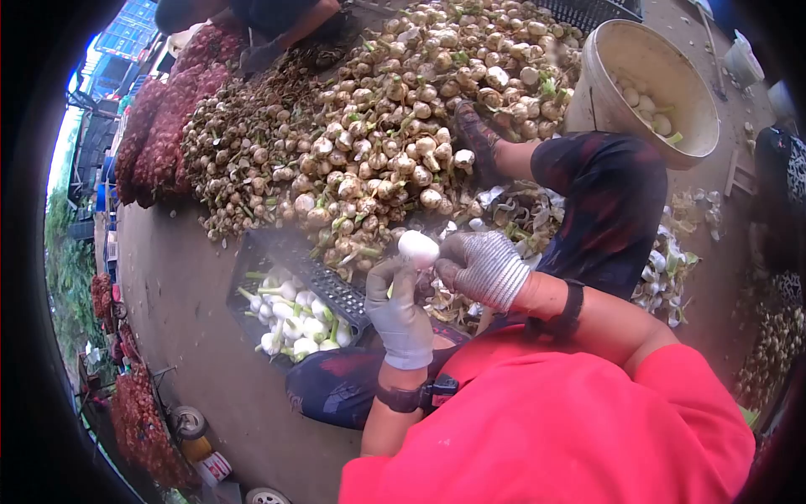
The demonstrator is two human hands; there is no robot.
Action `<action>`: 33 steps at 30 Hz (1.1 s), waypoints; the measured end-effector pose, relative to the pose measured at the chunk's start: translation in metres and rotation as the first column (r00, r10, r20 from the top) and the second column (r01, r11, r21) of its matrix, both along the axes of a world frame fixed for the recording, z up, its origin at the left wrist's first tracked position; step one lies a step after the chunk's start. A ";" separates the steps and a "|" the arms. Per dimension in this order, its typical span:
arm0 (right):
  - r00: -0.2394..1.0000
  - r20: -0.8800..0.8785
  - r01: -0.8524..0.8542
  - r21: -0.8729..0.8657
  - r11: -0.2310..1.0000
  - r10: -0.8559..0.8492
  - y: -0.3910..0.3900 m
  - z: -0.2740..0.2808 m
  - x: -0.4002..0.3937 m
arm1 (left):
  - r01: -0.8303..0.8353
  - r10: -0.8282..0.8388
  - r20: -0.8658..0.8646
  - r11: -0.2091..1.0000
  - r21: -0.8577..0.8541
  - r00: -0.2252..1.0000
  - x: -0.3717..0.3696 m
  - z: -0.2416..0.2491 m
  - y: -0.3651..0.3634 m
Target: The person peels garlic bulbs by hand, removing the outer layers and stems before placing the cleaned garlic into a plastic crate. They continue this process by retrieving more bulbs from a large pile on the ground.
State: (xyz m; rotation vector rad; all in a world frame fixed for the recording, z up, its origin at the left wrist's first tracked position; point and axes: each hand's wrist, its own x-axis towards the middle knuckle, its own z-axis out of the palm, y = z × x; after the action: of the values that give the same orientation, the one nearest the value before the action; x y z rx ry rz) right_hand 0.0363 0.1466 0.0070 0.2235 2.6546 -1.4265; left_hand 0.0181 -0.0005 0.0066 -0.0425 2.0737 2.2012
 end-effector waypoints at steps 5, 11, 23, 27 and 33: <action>0.997 -0.071 0.035 0.063 0.997 -0.031 0.005 -0.006 -0.006 | -0.006 -0.051 0.217 0.966 0.257 0.975 0.001 -0.001 -0.001; 0.994 0.081 -0.073 -0.029 0.997 0.075 0.014 -0.010 -0.001 | -0.194 0.071 0.404 0.942 0.274 0.912 -0.001 -0.006 0.003; 0.996 -0.008 -0.087 0.201 0.976 0.090 0.011 -0.021 -0.005 | 0.037 -0.055 0.383 0.998 0.054 0.922 0.006 -0.008 0.004; 0.972 0.160 0.107 0.358 0.927 -0.174 0.039 -0.048 -0.020 | 0.006 -0.147 0.493 0.961 0.276 0.858 0.008 0.003 -0.004; 0.888 -0.450 0.013 0.236 0.972 0.097 0.046 -0.019 -0.002 | -0.052 -0.085 0.527 0.969 0.240 0.846 0.005 -0.004 -0.016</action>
State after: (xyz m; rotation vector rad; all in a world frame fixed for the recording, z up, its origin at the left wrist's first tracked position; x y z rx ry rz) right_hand 0.0342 0.1927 -0.0117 -0.1807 3.1861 -1.2781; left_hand 0.0228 -0.0162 0.0024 -0.5491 1.4841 2.0988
